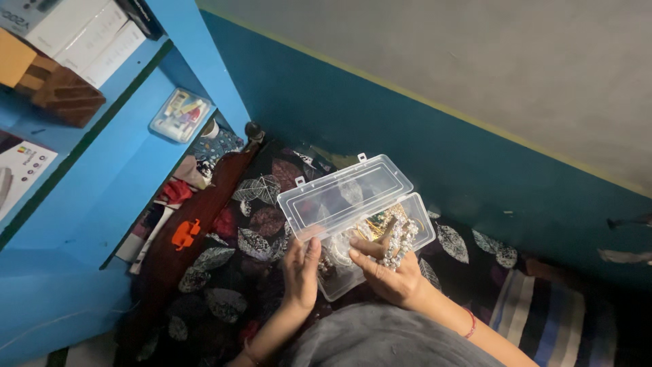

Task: The person sorts various items of gold-colored jewelry by removing them from a plastic bag and placing them into separate compartments of a clear plastic organizer box.

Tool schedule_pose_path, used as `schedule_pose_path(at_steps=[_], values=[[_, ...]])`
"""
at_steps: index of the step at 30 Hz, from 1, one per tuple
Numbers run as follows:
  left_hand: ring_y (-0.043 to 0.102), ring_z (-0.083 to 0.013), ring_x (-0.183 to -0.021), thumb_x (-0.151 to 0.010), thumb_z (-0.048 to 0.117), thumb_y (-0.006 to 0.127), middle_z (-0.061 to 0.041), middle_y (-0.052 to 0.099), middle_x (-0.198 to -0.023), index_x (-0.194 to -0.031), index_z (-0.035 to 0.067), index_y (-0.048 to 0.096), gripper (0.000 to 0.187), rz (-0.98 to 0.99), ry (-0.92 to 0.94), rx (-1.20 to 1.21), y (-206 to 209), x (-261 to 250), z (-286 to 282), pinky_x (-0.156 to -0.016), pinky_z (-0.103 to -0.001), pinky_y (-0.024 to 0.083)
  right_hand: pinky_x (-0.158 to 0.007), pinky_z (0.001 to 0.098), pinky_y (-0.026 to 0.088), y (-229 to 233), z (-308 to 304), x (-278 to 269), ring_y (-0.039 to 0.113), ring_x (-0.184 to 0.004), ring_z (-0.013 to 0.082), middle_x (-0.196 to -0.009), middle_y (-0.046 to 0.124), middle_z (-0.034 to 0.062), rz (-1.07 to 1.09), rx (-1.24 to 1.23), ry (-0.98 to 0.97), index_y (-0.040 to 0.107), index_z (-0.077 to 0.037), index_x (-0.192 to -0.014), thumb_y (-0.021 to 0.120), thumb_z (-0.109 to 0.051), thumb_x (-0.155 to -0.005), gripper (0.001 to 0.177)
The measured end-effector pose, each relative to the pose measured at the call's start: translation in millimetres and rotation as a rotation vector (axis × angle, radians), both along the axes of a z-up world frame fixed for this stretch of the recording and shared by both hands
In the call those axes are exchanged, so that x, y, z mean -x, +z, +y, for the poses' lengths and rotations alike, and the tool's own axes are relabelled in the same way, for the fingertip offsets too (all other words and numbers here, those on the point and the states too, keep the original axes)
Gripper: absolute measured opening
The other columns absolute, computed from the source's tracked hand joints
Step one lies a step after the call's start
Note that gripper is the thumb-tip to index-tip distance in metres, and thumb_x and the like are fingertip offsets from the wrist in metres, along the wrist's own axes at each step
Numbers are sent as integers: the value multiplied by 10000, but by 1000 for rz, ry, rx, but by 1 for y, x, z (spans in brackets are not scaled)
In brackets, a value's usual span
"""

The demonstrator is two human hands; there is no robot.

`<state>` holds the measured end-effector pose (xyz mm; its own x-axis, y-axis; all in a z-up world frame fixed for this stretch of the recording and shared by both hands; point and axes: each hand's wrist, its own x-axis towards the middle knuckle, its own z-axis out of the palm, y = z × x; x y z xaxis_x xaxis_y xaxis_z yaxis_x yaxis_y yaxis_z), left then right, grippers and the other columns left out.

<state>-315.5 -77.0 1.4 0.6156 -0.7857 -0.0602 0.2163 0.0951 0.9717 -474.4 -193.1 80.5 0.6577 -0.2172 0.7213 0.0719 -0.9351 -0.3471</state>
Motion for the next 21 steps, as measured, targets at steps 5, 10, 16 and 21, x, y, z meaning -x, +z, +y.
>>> schedule_pose_path(at_steps=[5, 10, 16, 21], values=[[622, -193, -1109, -1022, 339, 562, -115, 676, -1176, -1211, 5, 655, 394, -43, -2, 14, 7, -1, 1, -995, -322, 471, -737, 369, 577, 3, -6, 3, 720, -916, 282, -1224, 697, 199, 59, 13, 32, 685, -14, -1222, 722, 55, -764, 464], [624, -183, -1090, -1014, 345, 554, -105, 686, -1157, -1190, 20, 658, 384, -42, -4, -42, 9, -1, 2, -976, -312, 475, -682, 381, 535, -10, -19, 9, 666, -835, 260, -1057, 715, 102, 363, 111, 52, 712, -23, -1155, 691, -41, -709, 446], [611, -199, -1020, -1023, 328, 578, -99, 644, -1084, -1149, 8, 664, 355, -198, -3, -25, 7, 2, 1, -914, -335, 479, -616, 410, 526, -22, -23, 1, 632, -718, 285, -776, 617, 127, 708, 133, -76, 693, 7, -1062, 700, -123, -736, 351], [627, -195, -999, -1024, 332, 589, -100, 668, -1070, -1134, 20, 691, 347, -221, -31, 47, 4, 5, -4, -914, -342, 492, -519, 425, 508, -15, -10, -11, 633, -635, 302, -716, 605, 129, 615, -5, -286, 689, -26, -1053, 687, -126, -830, 244]])
